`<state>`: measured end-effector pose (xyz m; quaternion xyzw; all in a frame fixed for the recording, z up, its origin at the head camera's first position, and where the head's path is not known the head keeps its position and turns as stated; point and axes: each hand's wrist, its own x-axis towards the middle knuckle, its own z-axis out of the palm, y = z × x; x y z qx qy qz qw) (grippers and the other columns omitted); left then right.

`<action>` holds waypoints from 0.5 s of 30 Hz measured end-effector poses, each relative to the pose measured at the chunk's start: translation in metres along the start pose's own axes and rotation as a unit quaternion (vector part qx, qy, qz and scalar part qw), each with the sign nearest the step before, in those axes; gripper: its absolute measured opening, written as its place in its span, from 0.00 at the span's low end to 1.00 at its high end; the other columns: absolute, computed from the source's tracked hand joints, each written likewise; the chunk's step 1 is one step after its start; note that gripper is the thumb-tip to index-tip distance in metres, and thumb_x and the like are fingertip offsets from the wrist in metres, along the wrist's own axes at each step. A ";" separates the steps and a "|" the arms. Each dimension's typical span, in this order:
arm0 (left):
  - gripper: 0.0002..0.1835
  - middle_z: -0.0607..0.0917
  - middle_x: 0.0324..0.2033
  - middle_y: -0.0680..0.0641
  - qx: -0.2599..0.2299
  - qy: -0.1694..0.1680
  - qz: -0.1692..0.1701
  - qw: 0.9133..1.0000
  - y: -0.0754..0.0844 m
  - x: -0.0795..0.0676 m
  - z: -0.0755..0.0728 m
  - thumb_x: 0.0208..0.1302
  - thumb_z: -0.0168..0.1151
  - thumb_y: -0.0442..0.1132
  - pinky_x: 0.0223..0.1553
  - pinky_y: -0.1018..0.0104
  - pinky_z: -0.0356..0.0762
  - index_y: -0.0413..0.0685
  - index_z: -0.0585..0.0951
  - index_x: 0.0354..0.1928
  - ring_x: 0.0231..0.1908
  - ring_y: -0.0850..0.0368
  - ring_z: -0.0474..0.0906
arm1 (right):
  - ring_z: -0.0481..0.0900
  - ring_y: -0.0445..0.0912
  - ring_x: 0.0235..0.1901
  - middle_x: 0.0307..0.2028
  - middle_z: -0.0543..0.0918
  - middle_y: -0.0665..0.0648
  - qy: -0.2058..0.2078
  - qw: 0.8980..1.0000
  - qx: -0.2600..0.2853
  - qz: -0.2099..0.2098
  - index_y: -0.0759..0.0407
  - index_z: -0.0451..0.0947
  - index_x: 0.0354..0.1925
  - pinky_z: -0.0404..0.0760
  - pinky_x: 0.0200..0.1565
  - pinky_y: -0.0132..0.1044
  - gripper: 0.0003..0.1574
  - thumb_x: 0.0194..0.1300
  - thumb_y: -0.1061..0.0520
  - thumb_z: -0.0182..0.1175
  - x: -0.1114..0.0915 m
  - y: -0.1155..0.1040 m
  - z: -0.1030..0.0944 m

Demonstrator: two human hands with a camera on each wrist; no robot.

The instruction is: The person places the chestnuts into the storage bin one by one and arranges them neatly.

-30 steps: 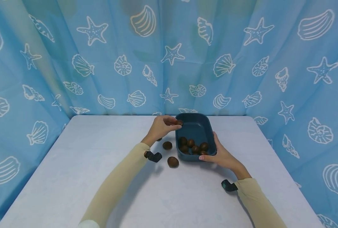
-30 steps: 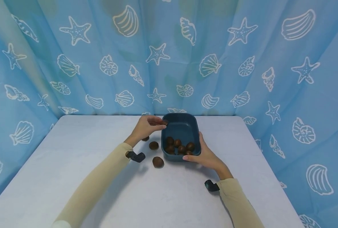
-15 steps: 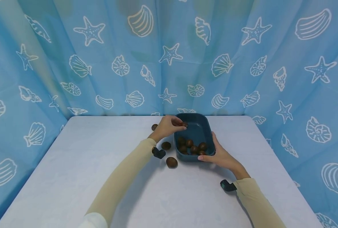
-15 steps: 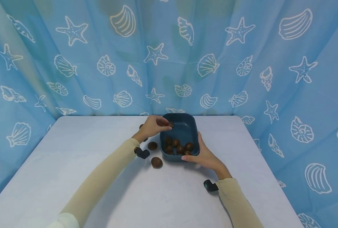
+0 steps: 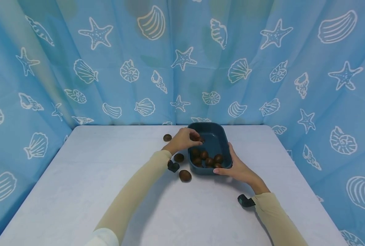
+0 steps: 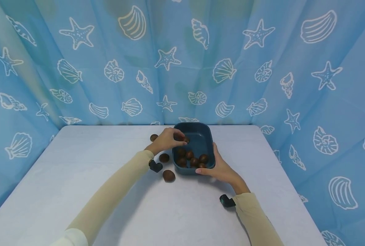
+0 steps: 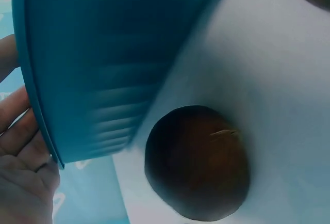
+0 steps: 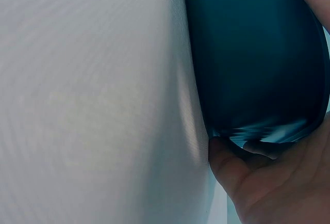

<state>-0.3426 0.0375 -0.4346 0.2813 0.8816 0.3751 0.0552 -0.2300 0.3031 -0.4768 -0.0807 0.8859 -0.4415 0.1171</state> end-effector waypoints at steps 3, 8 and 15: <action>0.16 0.90 0.47 0.48 0.020 -0.016 0.006 1.000 0.001 0.001 0.001 0.66 0.72 0.45 0.51 0.63 0.84 0.45 0.87 0.51 0.48 0.56 0.85 | 0.39 0.69 0.82 0.84 0.33 0.62 0.001 1.000 -0.001 0.000 0.41 0.16 0.81 0.52 0.72 0.77 0.84 0.59 0.33 0.73 -0.001 0.000 0.000; 0.16 0.90 0.46 0.47 0.073 -0.041 0.021 0.996 0.005 0.002 0.005 0.66 0.72 0.44 0.53 0.60 0.83 0.43 0.87 0.52 0.48 0.54 0.84 | 0.39 0.70 0.82 0.84 0.33 0.63 0.000 1.000 -0.004 0.000 0.43 0.17 0.82 0.52 0.72 0.77 0.85 0.58 0.33 0.74 -0.001 -0.001 0.001; 0.18 0.90 0.50 0.45 0.129 -0.051 0.031 0.990 0.010 0.003 0.012 0.66 0.72 0.44 0.82 0.41 0.46 0.43 0.87 0.53 0.61 0.45 0.79 | 0.38 0.69 0.82 0.84 0.32 0.61 0.001 1.000 -0.001 -0.003 0.43 0.16 0.81 0.51 0.72 0.77 0.85 0.58 0.34 0.73 -0.001 0.000 0.000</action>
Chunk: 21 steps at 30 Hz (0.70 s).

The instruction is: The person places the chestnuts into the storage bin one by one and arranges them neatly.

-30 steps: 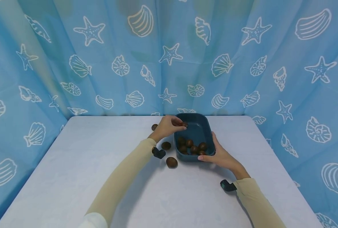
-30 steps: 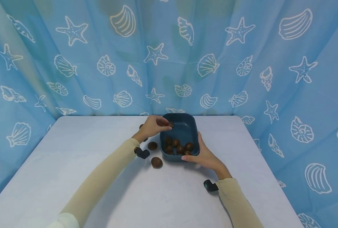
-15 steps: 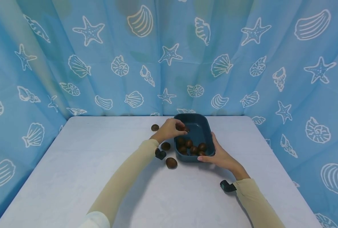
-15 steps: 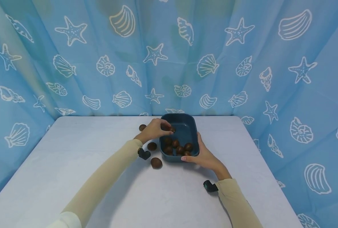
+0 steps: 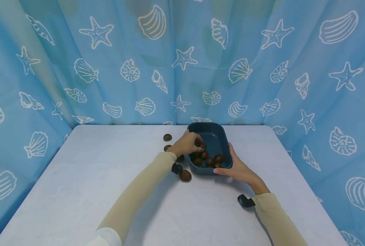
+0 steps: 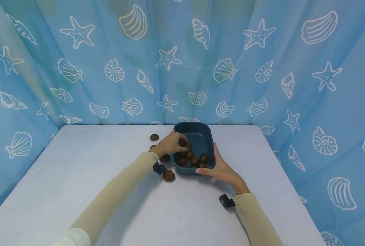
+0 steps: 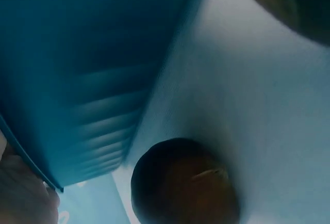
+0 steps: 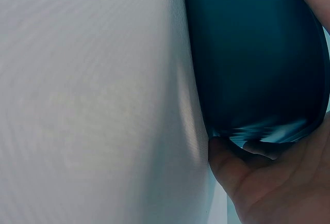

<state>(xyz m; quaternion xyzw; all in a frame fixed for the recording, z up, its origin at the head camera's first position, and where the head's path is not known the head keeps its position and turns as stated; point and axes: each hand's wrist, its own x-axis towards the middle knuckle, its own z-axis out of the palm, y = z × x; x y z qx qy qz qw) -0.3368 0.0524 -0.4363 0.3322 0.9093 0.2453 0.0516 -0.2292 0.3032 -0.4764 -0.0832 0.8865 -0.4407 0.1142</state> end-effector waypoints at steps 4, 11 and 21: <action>0.17 0.90 0.49 0.46 0.016 0.007 0.000 1.000 0.001 0.000 0.002 0.65 0.73 0.44 0.82 0.40 0.44 0.44 0.87 0.52 0.59 0.45 0.81 | 0.39 0.69 0.82 0.84 0.32 0.61 -0.001 1.000 0.000 0.003 0.42 0.16 0.81 0.51 0.72 0.77 0.85 0.58 0.34 0.73 0.000 0.000 0.000; 0.17 0.91 0.50 0.47 0.048 0.010 -0.014 0.999 0.003 0.000 0.003 0.66 0.72 0.46 0.81 0.41 0.48 0.45 0.88 0.52 0.60 0.47 0.82 | 0.38 0.69 0.82 0.84 0.33 0.62 -0.004 1.000 0.000 0.003 0.42 0.17 0.81 0.52 0.72 0.77 0.85 0.58 0.35 0.74 -0.002 -0.003 -0.001; 0.18 0.90 0.52 0.49 0.074 -0.004 -0.031 0.997 0.004 0.001 0.004 0.68 0.70 0.48 0.82 0.45 0.47 0.48 0.87 0.55 0.61 0.49 0.81 | 0.38 0.69 0.82 0.84 0.33 0.62 -0.001 1.000 0.003 -0.004 0.44 0.17 0.82 0.51 0.72 0.77 0.85 0.58 0.36 0.74 0.000 -0.001 0.000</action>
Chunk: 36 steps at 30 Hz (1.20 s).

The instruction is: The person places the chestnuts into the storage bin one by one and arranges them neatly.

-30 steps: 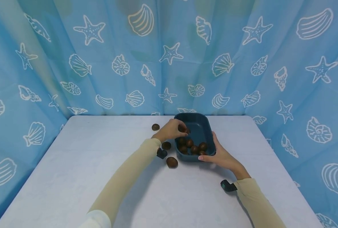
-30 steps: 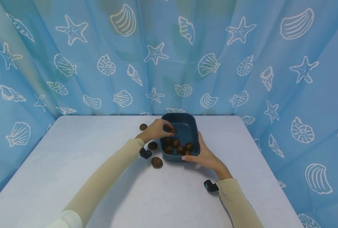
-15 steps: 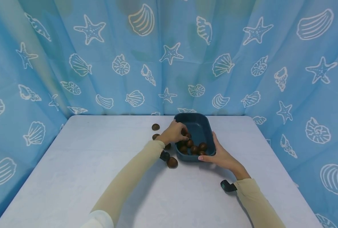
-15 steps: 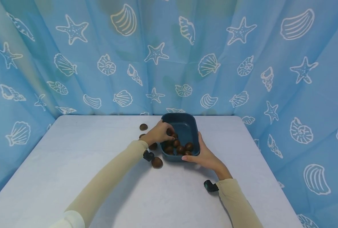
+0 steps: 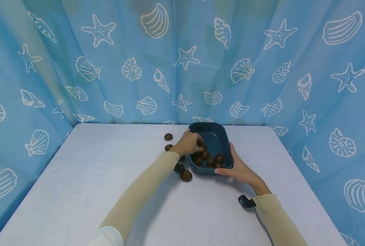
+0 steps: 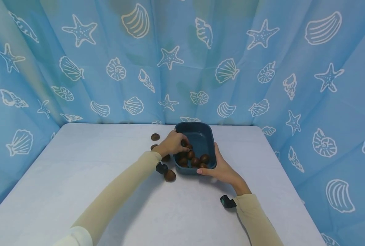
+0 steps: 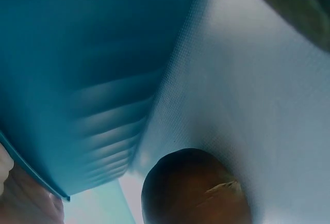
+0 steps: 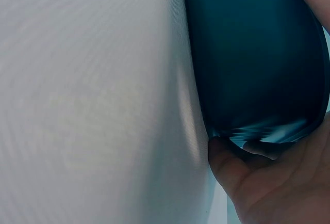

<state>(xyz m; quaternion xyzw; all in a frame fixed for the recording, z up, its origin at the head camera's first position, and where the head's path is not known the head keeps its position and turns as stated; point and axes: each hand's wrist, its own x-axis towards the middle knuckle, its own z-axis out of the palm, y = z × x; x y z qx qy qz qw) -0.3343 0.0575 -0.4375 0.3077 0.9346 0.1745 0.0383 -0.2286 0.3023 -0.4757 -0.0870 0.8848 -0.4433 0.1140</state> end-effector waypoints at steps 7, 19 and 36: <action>0.18 0.90 0.53 0.49 -0.004 -0.005 0.001 1.000 0.001 -0.001 0.000 0.69 0.70 0.46 0.82 0.45 0.46 0.48 0.87 0.56 0.61 0.50 0.82 | 0.38 0.68 0.82 0.84 0.32 0.61 0.002 1.000 0.001 0.005 0.44 0.17 0.82 0.51 0.73 0.77 0.84 0.58 0.35 0.73 0.000 0.001 0.000; 0.19 0.88 0.57 0.48 -0.024 0.005 0.015 1.000 -0.001 -0.002 0.000 0.69 0.69 0.44 0.82 0.44 0.46 0.46 0.85 0.58 0.64 0.50 0.80 | 0.37 0.69 0.82 0.84 0.32 0.61 0.000 1.000 0.002 0.003 0.41 0.17 0.81 0.50 0.73 0.77 0.85 0.58 0.36 0.74 -0.002 -0.001 -0.001; 0.22 0.87 0.57 0.44 -0.178 0.171 -0.040 0.968 -0.033 -0.047 -0.036 0.70 0.68 0.47 0.63 0.49 0.79 0.45 0.83 0.61 0.59 0.47 0.81 | 0.40 0.70 0.81 0.84 0.34 0.64 0.006 1.000 -0.008 -0.003 0.47 0.18 0.82 0.52 0.72 0.77 0.85 0.57 0.36 0.74 0.000 -0.001 0.000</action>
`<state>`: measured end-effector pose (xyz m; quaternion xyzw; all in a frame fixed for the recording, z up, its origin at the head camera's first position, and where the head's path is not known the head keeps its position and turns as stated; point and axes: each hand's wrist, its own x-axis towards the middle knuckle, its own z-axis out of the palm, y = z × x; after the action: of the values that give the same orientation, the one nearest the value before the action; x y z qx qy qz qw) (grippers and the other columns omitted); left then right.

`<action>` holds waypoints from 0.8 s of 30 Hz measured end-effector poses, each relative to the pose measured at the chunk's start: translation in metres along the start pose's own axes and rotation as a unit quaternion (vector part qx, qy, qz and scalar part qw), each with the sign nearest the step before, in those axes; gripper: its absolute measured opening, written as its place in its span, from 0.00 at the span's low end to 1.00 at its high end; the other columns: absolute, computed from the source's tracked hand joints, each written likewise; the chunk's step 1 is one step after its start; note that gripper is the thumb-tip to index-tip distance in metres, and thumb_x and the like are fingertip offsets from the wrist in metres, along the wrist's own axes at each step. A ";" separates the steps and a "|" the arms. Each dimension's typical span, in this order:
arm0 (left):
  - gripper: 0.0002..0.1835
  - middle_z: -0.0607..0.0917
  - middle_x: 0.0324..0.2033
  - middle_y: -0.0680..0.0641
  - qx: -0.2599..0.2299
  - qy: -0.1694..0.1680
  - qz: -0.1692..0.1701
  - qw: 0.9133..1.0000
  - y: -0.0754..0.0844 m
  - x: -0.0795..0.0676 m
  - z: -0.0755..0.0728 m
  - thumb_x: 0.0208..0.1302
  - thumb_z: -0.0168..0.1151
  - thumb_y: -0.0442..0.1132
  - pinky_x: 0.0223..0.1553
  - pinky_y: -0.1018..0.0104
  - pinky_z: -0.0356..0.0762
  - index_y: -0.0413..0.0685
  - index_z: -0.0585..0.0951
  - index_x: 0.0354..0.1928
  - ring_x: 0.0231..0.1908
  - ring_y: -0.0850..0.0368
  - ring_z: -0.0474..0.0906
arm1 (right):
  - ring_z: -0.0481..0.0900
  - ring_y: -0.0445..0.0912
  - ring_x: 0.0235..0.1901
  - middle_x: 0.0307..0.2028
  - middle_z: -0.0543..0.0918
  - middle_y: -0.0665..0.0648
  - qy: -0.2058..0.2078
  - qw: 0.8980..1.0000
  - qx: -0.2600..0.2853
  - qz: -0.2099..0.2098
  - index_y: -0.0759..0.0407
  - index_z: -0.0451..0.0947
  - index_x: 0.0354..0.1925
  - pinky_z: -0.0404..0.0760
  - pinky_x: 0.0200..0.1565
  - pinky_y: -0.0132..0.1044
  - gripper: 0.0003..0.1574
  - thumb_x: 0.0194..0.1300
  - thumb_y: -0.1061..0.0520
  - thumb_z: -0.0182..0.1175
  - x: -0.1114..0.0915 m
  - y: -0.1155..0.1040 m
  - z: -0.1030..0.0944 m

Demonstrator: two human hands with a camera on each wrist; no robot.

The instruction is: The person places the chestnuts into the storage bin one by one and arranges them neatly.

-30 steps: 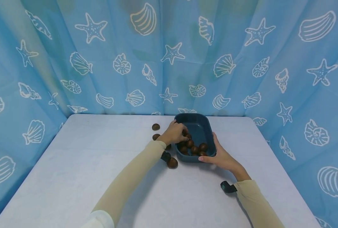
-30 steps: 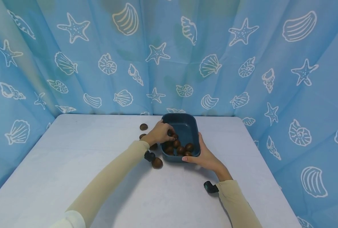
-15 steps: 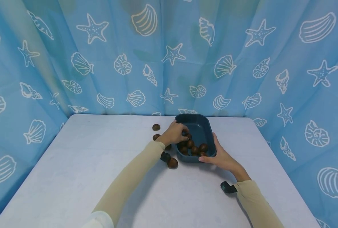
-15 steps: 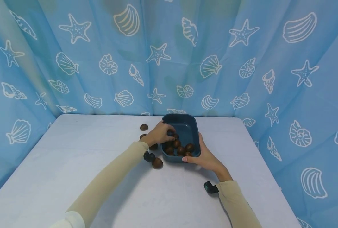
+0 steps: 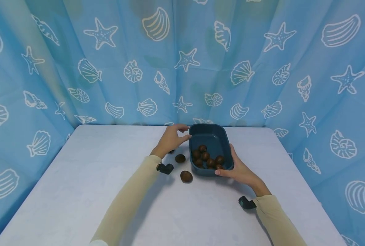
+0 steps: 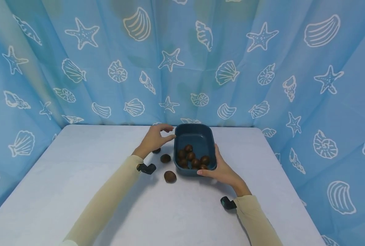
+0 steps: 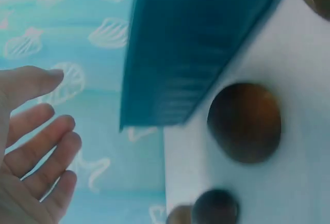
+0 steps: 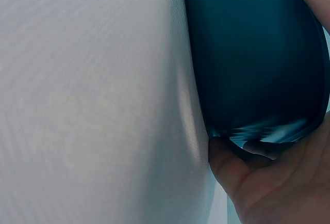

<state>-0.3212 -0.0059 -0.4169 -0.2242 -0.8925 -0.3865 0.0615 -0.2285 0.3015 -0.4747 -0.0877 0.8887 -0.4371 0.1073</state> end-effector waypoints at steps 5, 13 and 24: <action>0.21 0.87 0.53 0.42 -0.016 0.048 -0.037 0.998 -0.017 -0.012 -0.012 0.69 0.69 0.45 0.59 0.51 0.83 0.43 0.83 0.59 0.55 0.46 0.83 | 0.40 0.70 0.82 0.84 0.34 0.64 0.004 1.000 0.000 -0.001 0.47 0.18 0.82 0.52 0.73 0.76 0.85 0.57 0.36 0.74 0.000 0.002 0.001; 0.20 0.89 0.50 0.41 -0.045 0.083 -0.105 0.990 -0.038 -0.027 -0.013 0.67 0.70 0.45 0.52 0.50 0.84 0.42 0.85 0.56 0.50 0.45 0.85 | 0.39 0.70 0.82 0.84 0.34 0.64 0.001 1.000 -0.001 0.002 0.46 0.17 0.82 0.52 0.72 0.77 0.85 0.57 0.36 0.74 -0.001 0.001 0.002; 0.23 0.89 0.50 0.40 -0.016 0.086 -0.115 0.990 -0.053 -0.032 -0.016 0.66 0.70 0.46 0.53 0.49 0.84 0.38 0.84 0.56 0.51 0.44 0.85 | 0.38 0.69 0.82 0.84 0.33 0.62 -0.004 1.000 -0.001 0.003 0.43 0.17 0.82 0.52 0.73 0.76 0.84 0.59 0.37 0.74 -0.001 0.002 0.001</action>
<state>-0.3169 -0.0604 -0.4500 -0.0874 -0.8976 -0.4227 0.0895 -0.2277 0.3021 -0.4762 -0.0871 0.8888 -0.4357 0.1124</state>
